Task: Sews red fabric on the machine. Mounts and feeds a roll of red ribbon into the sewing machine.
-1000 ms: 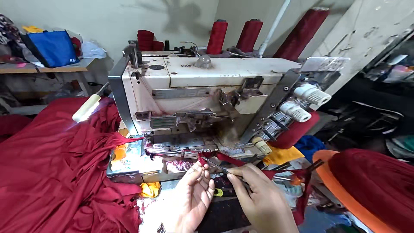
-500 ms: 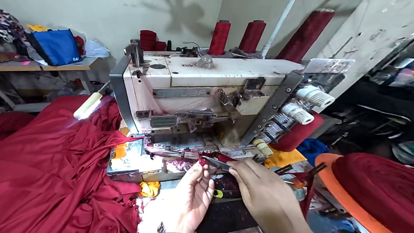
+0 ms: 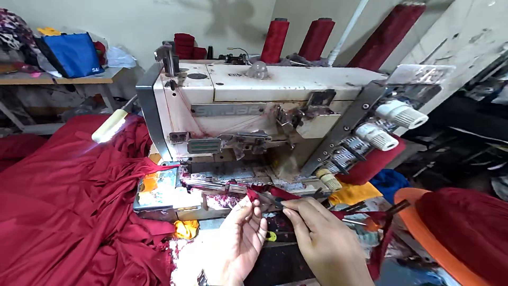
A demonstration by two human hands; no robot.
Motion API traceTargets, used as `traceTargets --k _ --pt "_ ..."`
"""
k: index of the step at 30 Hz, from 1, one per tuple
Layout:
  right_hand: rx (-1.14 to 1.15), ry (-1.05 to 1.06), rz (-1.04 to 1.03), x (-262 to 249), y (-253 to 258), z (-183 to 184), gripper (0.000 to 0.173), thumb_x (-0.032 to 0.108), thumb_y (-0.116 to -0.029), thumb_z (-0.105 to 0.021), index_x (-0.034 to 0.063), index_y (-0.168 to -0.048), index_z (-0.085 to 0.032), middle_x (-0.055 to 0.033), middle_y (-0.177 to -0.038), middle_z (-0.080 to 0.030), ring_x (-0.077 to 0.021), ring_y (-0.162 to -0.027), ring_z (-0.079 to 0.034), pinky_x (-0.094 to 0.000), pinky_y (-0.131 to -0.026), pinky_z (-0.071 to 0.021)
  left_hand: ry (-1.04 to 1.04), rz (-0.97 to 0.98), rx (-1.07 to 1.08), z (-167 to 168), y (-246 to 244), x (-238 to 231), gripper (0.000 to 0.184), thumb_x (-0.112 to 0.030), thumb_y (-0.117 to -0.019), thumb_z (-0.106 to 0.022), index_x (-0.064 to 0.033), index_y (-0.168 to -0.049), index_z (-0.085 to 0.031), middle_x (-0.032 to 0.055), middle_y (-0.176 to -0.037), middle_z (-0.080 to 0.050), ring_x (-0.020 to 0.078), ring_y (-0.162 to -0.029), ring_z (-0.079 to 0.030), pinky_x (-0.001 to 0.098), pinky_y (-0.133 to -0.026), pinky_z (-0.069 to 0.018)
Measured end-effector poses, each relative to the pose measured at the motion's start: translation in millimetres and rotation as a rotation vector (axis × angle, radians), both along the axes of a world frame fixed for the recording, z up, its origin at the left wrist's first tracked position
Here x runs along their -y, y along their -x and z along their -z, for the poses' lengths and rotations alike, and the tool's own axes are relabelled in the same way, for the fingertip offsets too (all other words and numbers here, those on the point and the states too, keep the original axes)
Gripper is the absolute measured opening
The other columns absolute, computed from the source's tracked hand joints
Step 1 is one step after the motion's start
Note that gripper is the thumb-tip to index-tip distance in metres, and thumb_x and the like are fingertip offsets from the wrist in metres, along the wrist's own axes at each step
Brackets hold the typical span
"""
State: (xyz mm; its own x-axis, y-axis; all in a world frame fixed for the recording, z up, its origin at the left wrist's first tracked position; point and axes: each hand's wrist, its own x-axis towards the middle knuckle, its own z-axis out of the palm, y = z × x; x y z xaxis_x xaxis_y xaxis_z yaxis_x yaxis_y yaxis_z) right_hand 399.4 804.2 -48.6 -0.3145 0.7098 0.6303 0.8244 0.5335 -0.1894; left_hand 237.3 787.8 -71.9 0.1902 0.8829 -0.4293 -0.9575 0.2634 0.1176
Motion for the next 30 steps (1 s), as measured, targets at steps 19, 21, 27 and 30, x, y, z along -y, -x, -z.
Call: traceTargets --k 19,21,27,30 --pt "0.035 0.181 0.021 39.8 4.7 -26.7 0.015 0.011 -0.0961 -0.065 0.0023 -0.102 -0.077 -0.0156 -0.095 -0.074 -0.0288 -0.077 -0.073 -0.0436 -0.062 -0.0590 0.093 -0.028 0.003 -8.0 -6.6 -5.2 0.022 -0.022 -0.1090 -0.046 -0.0060 -0.103 -0.059 0.0078 -0.085 -0.065 0.0159 -0.071 -0.067 0.0276 -0.066 -0.0589" --pt "0.099 0.077 0.082 46.0 18.3 -25.3 0.015 0.012 -0.0962 -0.064 0.0038 -0.098 -0.076 -0.0141 -0.089 -0.073 -0.0275 -0.069 -0.071 -0.0412 -0.052 -0.0556 0.080 -0.041 0.030 -5.9 -8.1 -5.8 0.023 -0.021 -0.1087 -0.046 -0.0051 -0.100 -0.059 0.0081 -0.083 -0.065 0.0158 -0.069 -0.068 0.0274 -0.064 -0.0598" --pt "0.135 -0.032 0.082 39.0 29.8 -17.0 0.015 0.010 -0.0954 -0.063 0.0045 -0.095 -0.076 -0.0127 -0.087 -0.072 -0.0250 -0.068 -0.070 -0.0363 -0.051 -0.0542 0.073 -0.035 0.040 -5.8 -5.8 -3.8 0.023 -0.021 -0.1094 -0.045 -0.0059 -0.100 -0.059 0.0084 -0.085 -0.065 0.0170 -0.072 -0.067 0.0290 -0.067 -0.0595" --pt "0.142 -0.034 0.103 40.0 32.6 -16.4 0.014 0.010 -0.0952 -0.063 0.0039 -0.096 -0.076 -0.0135 -0.088 -0.072 -0.0263 -0.068 -0.071 -0.0376 -0.052 -0.0549 0.060 -0.047 0.069 -3.8 -6.2 -5.1 0.021 -0.018 -0.1088 -0.045 -0.0061 -0.099 -0.061 0.0073 -0.083 -0.064 0.0170 -0.072 -0.067 0.0298 -0.069 -0.0597"
